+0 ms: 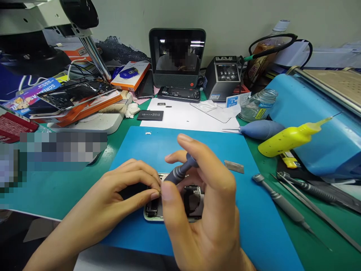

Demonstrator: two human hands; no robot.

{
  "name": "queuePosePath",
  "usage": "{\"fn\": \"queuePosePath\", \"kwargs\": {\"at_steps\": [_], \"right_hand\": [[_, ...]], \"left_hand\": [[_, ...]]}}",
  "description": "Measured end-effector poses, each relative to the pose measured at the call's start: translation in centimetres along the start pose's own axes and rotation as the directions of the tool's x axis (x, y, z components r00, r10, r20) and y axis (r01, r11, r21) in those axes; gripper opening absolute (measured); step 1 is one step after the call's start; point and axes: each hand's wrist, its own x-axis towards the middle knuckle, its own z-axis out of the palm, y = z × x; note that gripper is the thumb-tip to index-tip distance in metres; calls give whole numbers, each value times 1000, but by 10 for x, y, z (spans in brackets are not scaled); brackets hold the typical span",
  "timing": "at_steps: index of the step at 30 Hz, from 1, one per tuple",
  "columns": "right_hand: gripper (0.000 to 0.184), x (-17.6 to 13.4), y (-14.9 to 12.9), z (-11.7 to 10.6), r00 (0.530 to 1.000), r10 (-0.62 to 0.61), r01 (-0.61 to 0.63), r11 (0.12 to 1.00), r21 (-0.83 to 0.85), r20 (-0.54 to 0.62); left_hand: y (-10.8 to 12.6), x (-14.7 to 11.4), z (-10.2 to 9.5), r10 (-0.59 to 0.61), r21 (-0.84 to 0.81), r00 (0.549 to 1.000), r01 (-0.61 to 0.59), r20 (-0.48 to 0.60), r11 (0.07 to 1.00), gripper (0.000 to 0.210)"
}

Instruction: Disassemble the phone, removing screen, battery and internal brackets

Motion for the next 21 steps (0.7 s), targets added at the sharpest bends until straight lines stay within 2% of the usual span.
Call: {"fn": "queuePosePath", "kwargs": {"at_steps": [4,8,11,15,19,21], "right_hand": [[54,0,-1,0,997,78,-78,997,6,-7],[55,1,-3,1,998,63,-63,998,2,-31],[51,0,-4,1,994,102,-102,995,5,-28],[51,1,-4,0,997,64,-64,998,3,-51],[50,1,-4,-1,994,107,-107,994,6,-31],[52,1,-4,-1,996,71,-72,997,-2,-60]], "left_hand": [[0,0,0,-2,9,1000,2,-4,1000,15],[-1,2,-1,1,16,1000,-1,2,1000,16],[-1,3,-1,0,23,1000,0,6,1000,15],[-1,3,-1,-1,22,1000,1,3,1000,16],[0,2,-1,-9,22,1000,9,-1,1000,16],[1,2,-1,-6,17,1000,6,-1,1000,16]]}}
